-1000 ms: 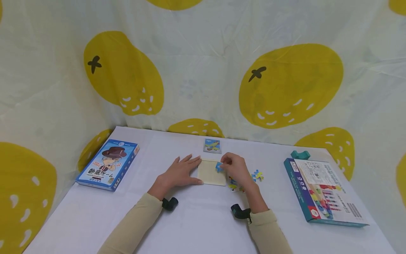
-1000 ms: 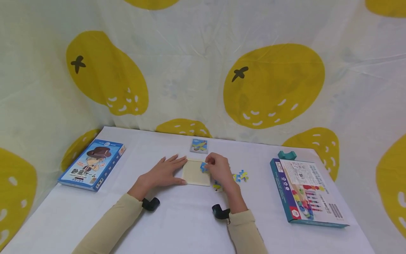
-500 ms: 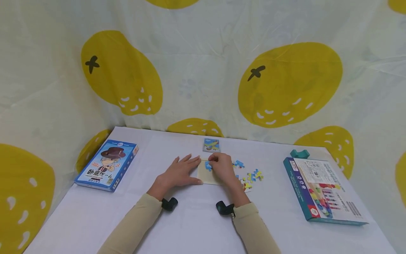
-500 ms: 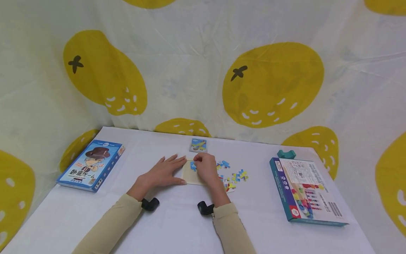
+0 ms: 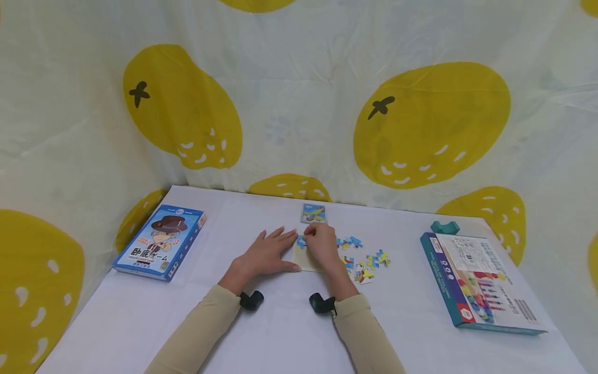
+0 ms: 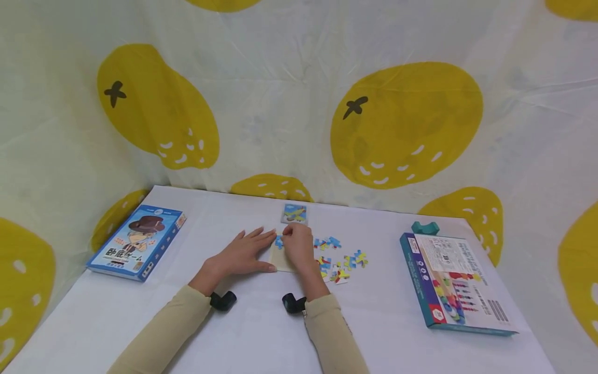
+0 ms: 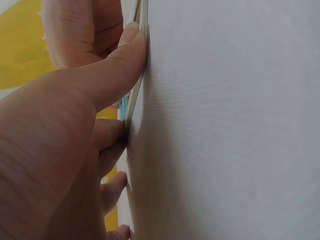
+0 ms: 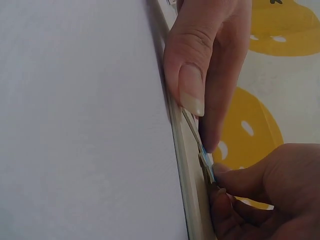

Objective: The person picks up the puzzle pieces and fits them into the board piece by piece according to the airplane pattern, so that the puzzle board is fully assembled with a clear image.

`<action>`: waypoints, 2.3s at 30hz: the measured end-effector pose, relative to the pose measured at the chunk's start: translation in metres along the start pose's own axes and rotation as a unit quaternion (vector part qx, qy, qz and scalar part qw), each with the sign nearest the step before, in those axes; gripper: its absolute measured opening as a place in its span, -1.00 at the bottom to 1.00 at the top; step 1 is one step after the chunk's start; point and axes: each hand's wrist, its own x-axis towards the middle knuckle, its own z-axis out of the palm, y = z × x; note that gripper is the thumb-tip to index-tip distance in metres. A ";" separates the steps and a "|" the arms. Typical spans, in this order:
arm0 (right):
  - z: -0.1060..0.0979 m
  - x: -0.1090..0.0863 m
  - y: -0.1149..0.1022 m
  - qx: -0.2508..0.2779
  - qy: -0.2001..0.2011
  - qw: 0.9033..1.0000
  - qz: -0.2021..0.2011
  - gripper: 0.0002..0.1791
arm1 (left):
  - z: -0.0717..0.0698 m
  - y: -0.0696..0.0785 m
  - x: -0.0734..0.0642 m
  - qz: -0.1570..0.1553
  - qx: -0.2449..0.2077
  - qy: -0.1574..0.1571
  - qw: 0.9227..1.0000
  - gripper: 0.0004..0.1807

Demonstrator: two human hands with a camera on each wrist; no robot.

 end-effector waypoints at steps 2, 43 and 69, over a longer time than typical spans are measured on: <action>0.000 0.000 0.000 0.001 0.001 1.000 0.000 -0.95 | 0.000 0.001 0.000 -0.001 0.003 -0.001 1.000 0.04; -0.093 -0.018 0.050 -0.041 -0.028 0.996 -0.069 -0.73 | 0.000 0.003 0.000 0.000 0.038 -0.010 0.999 -0.04; -0.100 -0.013 0.075 -0.075 -0.024 0.995 0.063 -0.68 | -0.001 0.009 -0.004 0.044 0.022 0.004 0.999 -0.19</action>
